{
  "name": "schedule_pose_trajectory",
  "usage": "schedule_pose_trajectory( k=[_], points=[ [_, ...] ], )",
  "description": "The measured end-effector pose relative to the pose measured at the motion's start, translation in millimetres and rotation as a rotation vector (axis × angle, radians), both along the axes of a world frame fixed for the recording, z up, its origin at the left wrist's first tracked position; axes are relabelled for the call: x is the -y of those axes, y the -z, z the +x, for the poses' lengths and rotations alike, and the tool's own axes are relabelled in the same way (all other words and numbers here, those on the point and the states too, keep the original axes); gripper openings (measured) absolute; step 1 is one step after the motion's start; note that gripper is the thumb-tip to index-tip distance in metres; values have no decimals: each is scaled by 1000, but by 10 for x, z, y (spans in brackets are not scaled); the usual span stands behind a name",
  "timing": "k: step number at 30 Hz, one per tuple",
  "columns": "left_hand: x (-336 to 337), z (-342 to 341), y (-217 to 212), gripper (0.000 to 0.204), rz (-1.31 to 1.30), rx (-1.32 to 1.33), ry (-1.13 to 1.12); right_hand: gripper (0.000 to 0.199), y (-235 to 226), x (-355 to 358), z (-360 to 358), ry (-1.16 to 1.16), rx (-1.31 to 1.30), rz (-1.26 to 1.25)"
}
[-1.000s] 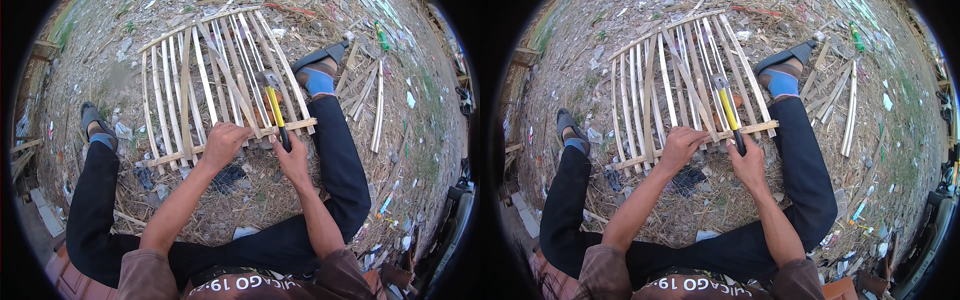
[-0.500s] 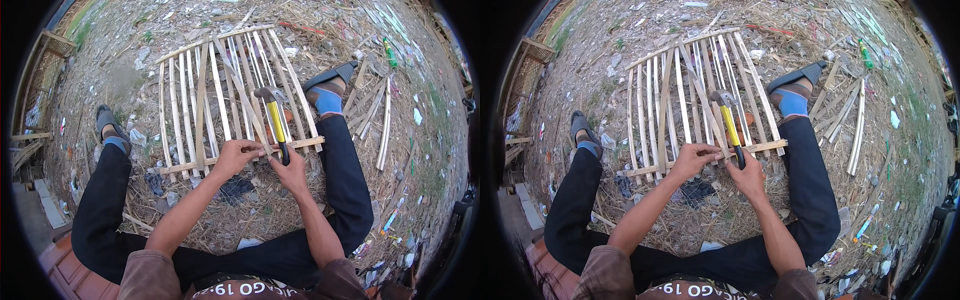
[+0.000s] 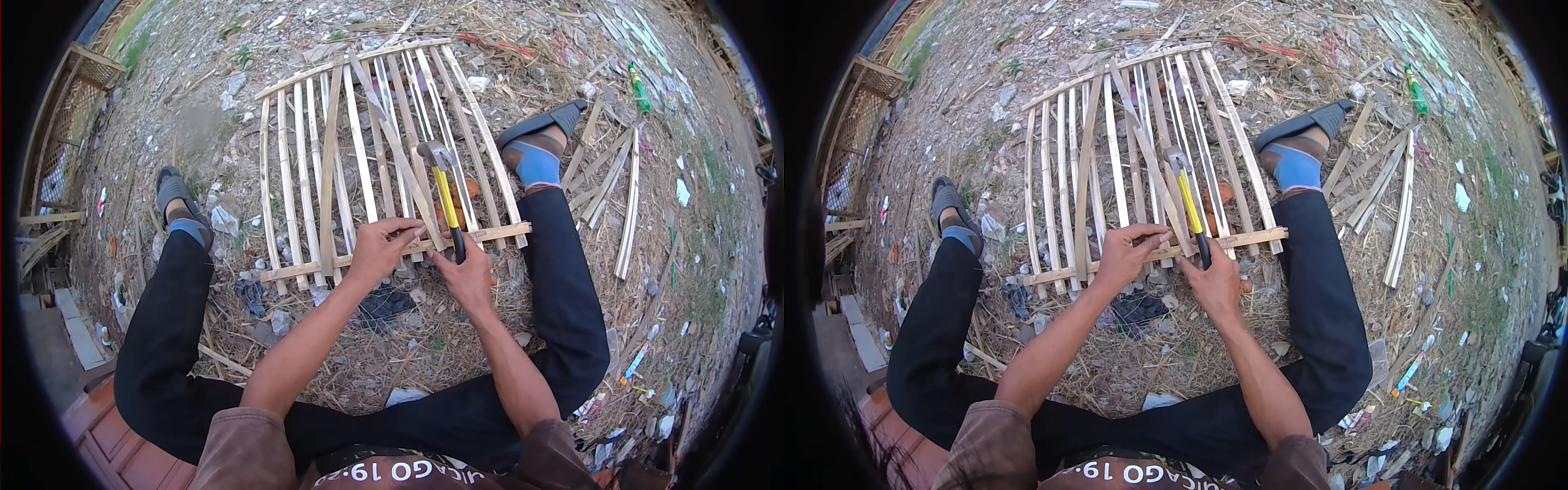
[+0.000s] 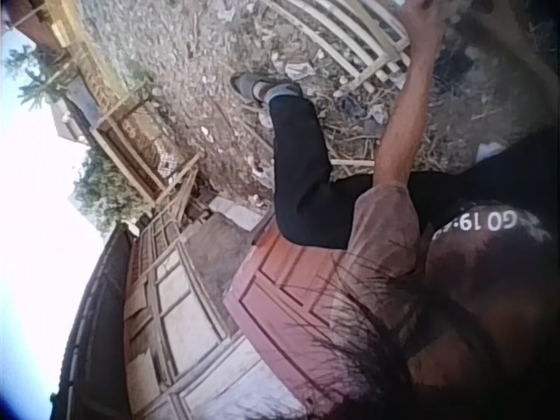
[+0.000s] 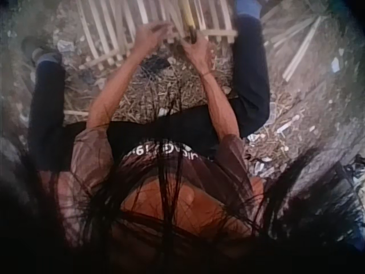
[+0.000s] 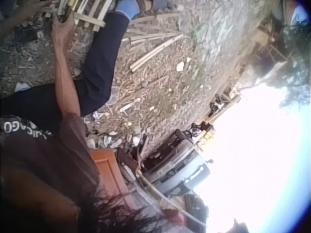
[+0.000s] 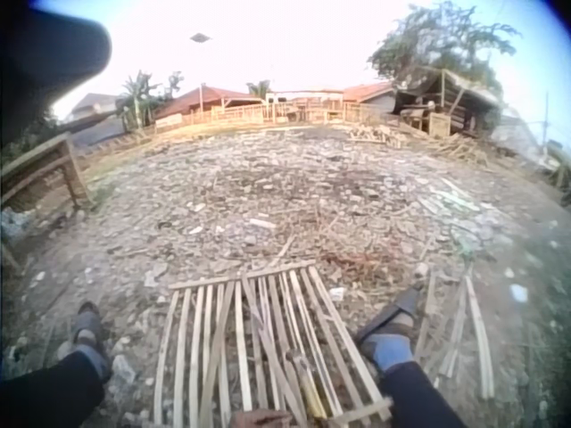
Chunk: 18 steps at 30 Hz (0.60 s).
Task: The person uses a hammer to drive small nails into the slats of a wooden lattice structure while sitting on the ground.
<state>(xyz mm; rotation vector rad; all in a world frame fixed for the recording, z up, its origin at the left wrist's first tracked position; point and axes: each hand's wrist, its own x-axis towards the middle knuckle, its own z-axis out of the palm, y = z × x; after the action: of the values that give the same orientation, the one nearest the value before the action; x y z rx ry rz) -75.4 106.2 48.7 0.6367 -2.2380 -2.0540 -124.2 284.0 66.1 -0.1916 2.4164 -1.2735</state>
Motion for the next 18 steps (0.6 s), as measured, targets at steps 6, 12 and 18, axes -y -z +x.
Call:
schedule_pose_trajectory(
  k=[6, 12, 18],
  points=[
    [-134, -16, 77, 26, -89, -109, -34, 36, 81, 40, -14, 39, 22, -33],
    [-209, -39, 194, 23, -106, -138, -17, 35, 138, 28, -44, 79, 79, -56],
    [-213, -33, 195, 13, -136, -151, -43, 33, 140, 31, -50, 75, 90, -85]
  ],
)
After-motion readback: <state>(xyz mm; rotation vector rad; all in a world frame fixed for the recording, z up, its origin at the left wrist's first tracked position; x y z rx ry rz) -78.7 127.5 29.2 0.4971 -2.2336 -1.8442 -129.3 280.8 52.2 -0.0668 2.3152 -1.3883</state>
